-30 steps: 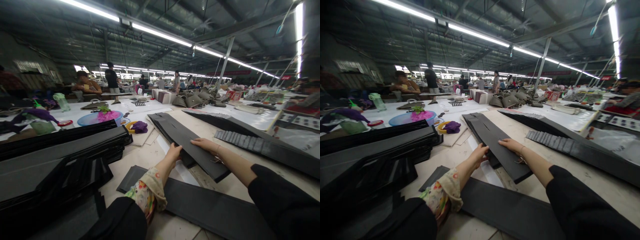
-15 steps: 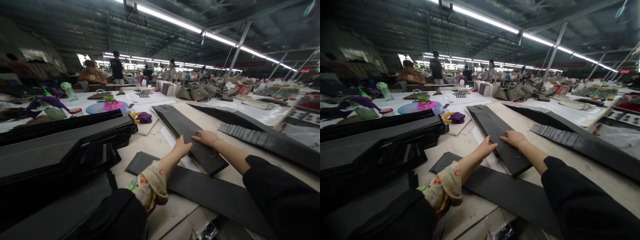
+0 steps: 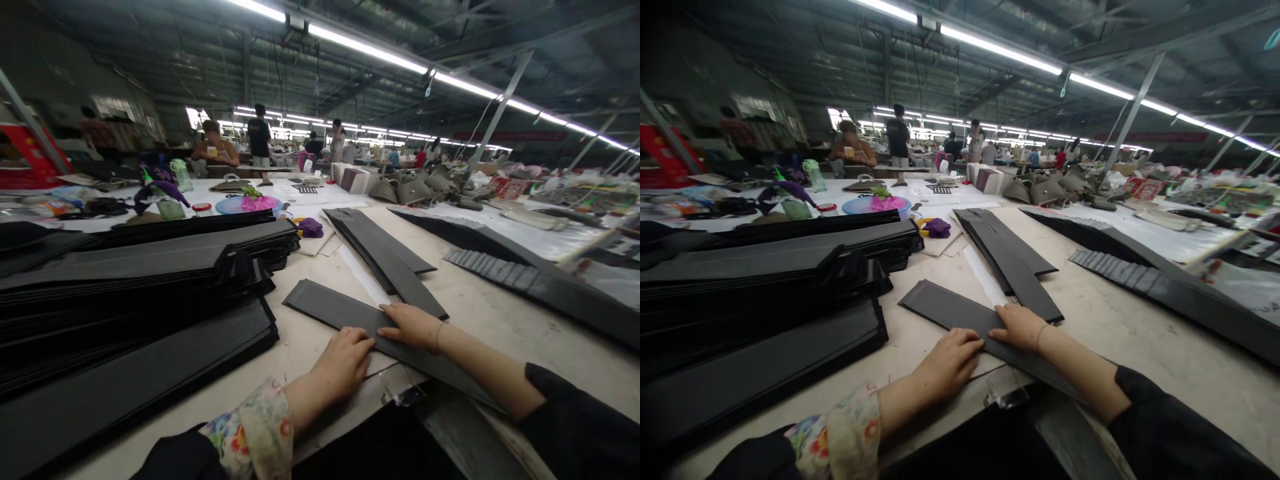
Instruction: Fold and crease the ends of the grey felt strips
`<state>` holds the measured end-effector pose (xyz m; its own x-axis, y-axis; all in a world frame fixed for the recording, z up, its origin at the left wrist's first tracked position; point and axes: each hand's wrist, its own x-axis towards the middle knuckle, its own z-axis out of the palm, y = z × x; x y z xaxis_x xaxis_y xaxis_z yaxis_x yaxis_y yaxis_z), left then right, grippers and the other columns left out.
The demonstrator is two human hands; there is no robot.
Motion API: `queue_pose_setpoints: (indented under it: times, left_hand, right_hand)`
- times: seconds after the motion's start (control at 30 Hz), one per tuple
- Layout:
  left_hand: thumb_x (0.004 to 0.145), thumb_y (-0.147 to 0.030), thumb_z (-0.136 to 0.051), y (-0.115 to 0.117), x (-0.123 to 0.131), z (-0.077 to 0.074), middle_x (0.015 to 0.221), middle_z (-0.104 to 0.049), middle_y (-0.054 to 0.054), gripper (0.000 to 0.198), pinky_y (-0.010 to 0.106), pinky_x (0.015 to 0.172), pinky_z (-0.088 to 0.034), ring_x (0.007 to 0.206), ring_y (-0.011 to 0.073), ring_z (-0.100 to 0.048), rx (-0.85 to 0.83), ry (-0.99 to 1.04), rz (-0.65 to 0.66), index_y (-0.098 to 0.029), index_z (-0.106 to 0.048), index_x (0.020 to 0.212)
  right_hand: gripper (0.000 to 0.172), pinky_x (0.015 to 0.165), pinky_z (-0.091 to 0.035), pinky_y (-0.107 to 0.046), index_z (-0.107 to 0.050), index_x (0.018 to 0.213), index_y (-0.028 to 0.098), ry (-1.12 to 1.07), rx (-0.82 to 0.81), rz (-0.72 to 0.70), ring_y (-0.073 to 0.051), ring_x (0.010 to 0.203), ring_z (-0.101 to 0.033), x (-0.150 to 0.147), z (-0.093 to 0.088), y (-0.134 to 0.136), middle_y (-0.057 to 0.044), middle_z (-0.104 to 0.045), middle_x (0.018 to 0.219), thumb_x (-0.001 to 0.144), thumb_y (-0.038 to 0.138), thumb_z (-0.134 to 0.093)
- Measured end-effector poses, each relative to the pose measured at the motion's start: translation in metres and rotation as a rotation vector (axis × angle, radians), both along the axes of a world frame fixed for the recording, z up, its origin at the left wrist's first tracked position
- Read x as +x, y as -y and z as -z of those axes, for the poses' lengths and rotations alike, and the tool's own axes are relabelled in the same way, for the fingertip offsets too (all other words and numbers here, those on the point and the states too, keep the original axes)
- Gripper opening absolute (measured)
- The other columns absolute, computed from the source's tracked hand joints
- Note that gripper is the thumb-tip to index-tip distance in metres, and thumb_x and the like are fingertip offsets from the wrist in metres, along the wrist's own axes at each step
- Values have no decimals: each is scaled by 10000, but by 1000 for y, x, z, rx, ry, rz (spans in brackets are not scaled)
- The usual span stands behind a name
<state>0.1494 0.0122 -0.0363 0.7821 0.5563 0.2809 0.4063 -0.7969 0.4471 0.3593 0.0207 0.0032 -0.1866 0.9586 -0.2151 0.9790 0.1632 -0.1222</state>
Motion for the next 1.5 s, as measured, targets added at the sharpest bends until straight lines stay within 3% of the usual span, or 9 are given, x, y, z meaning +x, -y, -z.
queue_pose_setpoints:
  times: [0.27, 0.4, 0.57, 0.67, 0.87, 1.0, 1.2, 1.37, 1.5]
  left_hand:
    - [787, -238, -481, 11, -15, 6, 1144, -537, 79, 261, 319, 949, -335, 1063, 193, -458, -182, 172, 11, -176, -608, 1007]
    - [767, -361, -500, 3, -17, 1, 826, -624, 59, 265, 271, 764, -425, 811, 174, -554, -595, 244, -157, -141, -646, 750]
    - [753, -696, -184, -13, -26, -12, 559, -582, 77, 736, 238, 419, -386, 445, 137, -514, -1141, 283, -278, -105, -604, 633]
    - [702, -761, -173, -18, -35, -22, 728, -633, 108, 803, 209, 447, -419, 538, 135, -579, -1641, 604, -138, -97, -619, 775]
    - [779, -540, -459, -6, -40, -23, 777, -666, 102, 495, 281, 623, -499, 669, 176, -635, -2002, 738, 176, -87, -603, 919]
    - [782, -308, -543, -10, -42, -24, 785, -675, 91, 277, 274, 651, -510, 678, 168, -639, -1944, 923, 104, -73, -607, 913]
    - [726, -294, -629, -36, -46, -22, 769, -655, 32, 204, 200, 524, -494, 599, 105, -596, -1368, 1313, -510, -146, -593, 863]
    - [716, -297, -634, -32, -40, -15, 896, -647, 67, 233, 214, 521, -500, 666, 133, -608, -1192, 1171, -534, -142, -600, 886]
    - [679, -232, -666, -26, -30, -7, 830, -659, 79, 233, 232, 491, -494, 631, 158, -613, -1201, 1069, -531, -126, -591, 873]
  right_hand:
    - [545, 761, -441, -302, -533, 1056, 128, -59, -41, 91, -251, 922, -580, -10, -17, 6, -137, -609, 1023, 701, 541, -539]
    - [446, 805, -420, -320, -515, 1061, 144, -107, 30, 95, -248, 953, -562, -23, -30, 30, -124, -602, 1039, 766, 476, -483]
    - [463, 847, -413, -323, -474, 1136, 180, -250, 89, 110, -235, 974, -548, -31, -64, 68, -90, -579, 1093, 788, 485, -455]
    - [462, 871, -406, -313, -475, 1166, 210, -302, 53, 69, -231, 1000, -536, -39, -89, 93, -66, -569, 1120, 787, 475, -472]
    - [395, 926, -374, -323, -553, 1135, 235, -448, -186, -179, -235, 1055, -506, -57, -123, 119, -41, -586, 1096, 786, 417, -519]
    - [483, 911, -400, -332, -508, 1193, 192, -636, -413, -113, -240, 1061, -511, -45, -119, 113, -57, -566, 1139, 764, 407, -557]
    - [654, 841, -466, -376, -452, 1231, 142, -718, -624, 147, -264, 996, -560, 10, -87, 98, -80, -602, 1083, 679, 450, -623]
    - [564, 892, -439, -359, -501, 1189, 197, -614, -519, 297, -266, 1045, -540, 71, -86, 96, -68, -579, 1141, 717, 501, -558]
    - [589, 855, -442, -448, -545, 1136, 157, -184, -291, 376, -321, 943, -582, 101, -71, 92, -134, -627, 1016, 680, 529, -555]
